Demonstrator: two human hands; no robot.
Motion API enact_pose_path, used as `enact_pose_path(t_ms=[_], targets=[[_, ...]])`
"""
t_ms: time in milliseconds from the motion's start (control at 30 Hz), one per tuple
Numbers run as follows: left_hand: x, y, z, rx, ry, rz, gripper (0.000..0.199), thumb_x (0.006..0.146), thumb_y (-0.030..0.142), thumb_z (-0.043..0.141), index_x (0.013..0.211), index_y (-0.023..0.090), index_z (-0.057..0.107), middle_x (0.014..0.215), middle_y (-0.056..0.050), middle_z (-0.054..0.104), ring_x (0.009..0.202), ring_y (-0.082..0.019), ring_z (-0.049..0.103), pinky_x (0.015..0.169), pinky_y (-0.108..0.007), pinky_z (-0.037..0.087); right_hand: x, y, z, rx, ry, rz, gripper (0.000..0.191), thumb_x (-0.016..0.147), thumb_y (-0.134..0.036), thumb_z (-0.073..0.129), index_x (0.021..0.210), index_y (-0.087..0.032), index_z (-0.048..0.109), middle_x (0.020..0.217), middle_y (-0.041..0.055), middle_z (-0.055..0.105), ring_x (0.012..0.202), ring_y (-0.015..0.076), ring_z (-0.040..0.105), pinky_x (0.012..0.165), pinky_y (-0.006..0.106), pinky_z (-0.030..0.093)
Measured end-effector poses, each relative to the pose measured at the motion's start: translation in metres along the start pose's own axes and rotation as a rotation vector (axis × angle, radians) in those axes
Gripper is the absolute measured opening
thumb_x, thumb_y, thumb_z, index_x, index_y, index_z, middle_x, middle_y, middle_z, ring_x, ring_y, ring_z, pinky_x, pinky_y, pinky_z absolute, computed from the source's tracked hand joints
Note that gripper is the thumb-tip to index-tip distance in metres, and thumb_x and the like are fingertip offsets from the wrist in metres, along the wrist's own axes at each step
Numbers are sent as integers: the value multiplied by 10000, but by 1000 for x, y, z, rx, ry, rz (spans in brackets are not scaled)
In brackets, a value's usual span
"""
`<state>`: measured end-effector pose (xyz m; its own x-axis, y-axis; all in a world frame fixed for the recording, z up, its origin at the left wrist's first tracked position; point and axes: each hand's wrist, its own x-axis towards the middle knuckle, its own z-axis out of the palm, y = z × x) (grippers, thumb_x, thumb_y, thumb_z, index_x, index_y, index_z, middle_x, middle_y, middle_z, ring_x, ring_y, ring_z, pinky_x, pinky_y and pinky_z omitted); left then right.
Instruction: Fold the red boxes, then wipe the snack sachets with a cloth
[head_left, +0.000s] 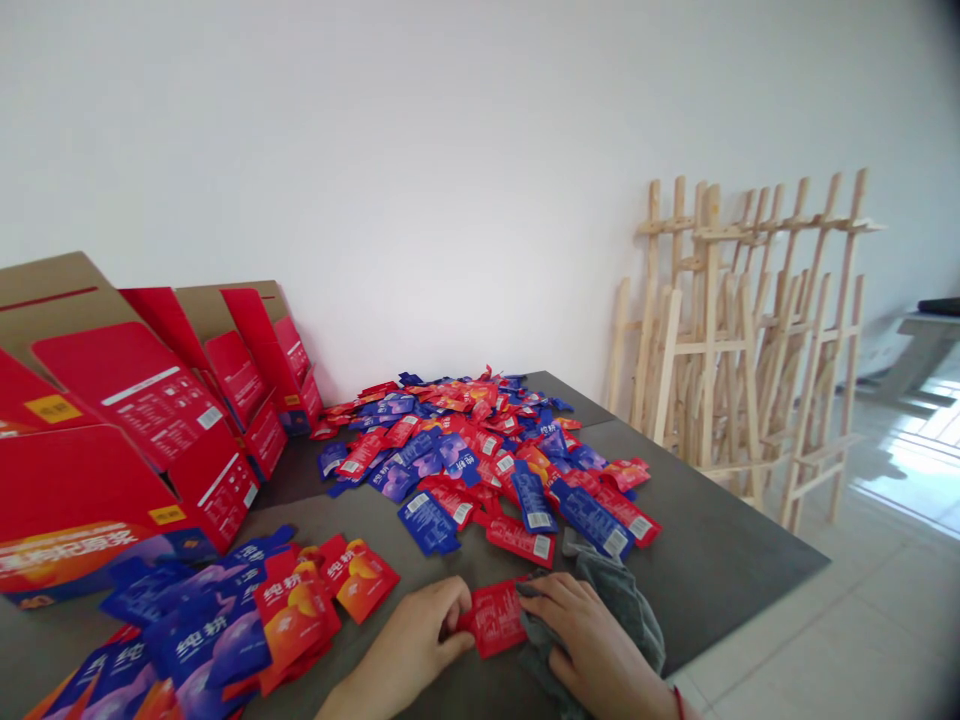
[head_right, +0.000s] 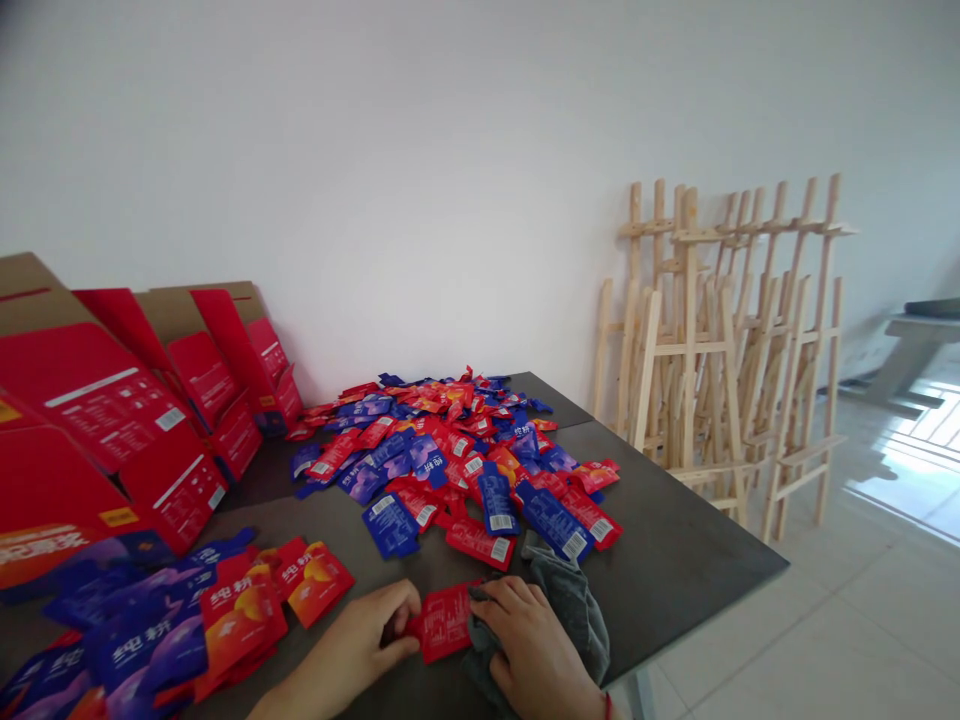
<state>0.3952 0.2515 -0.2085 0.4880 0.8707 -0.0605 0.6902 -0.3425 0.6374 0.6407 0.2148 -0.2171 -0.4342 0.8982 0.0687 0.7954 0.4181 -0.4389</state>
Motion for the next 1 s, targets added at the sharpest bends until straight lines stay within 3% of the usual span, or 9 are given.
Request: enact_pose_path(t_ms=[100,200,367,600,800,933,1000], targets=[[-1,3,4,79,42,-42,217,698,161,653,861,218,522,871,27,573,793,-147,524,672,-233,342,2,-8,4,-19,31,55,648,661,-81,455,1273,-257,575,1347,20,546,1245,213,421,1070,358,262],[-1,5,9,127,71,-42,195,706,149,624,856,217,519,923,3,574,855,-167,521,714,-248,349,8,-26,11,-37,44,22,611,716,-111,477,1308,-244,542,1353,33,537,1242,227,416,1073,363,258],[-1,1,16,139,105,-15,172,693,86,543,793,214,489,866,-3,550,840,-169,508,718,-256,348,23,-50,19,-23,-98,-98,501,806,-235,502,1304,-204,542,1349,62,540,1244,257,409,1082,390,256],[0,0,13,142,58,-52,154,725,193,631,742,213,479,897,-6,570,860,-184,515,713,-268,346,15,-25,17,-36,-43,-39,633,720,-142,475,1347,-211,523,1398,23,517,1268,221,403,1093,354,240],[-2,4,13,88,128,-122,310,679,212,687,947,226,533,1026,-14,563,935,-190,530,808,-284,363,6,-2,9,-49,61,113,642,686,-109,458,1308,-219,571,1369,31,546,1261,234,421,1078,381,265],[-1,2,15,117,158,-135,246,656,219,687,855,208,543,999,-22,564,962,-208,508,825,-305,337,5,-4,3,-94,83,213,607,697,-110,446,1284,-157,592,1346,90,559,1236,268,441,1057,415,291],[1,0,17,133,152,-124,206,646,198,670,800,205,534,967,-16,571,950,-210,499,810,-311,316,7,-12,3,-80,81,188,612,693,-113,441,1286,-154,589,1344,85,559,1234,262,439,1060,405,288]])
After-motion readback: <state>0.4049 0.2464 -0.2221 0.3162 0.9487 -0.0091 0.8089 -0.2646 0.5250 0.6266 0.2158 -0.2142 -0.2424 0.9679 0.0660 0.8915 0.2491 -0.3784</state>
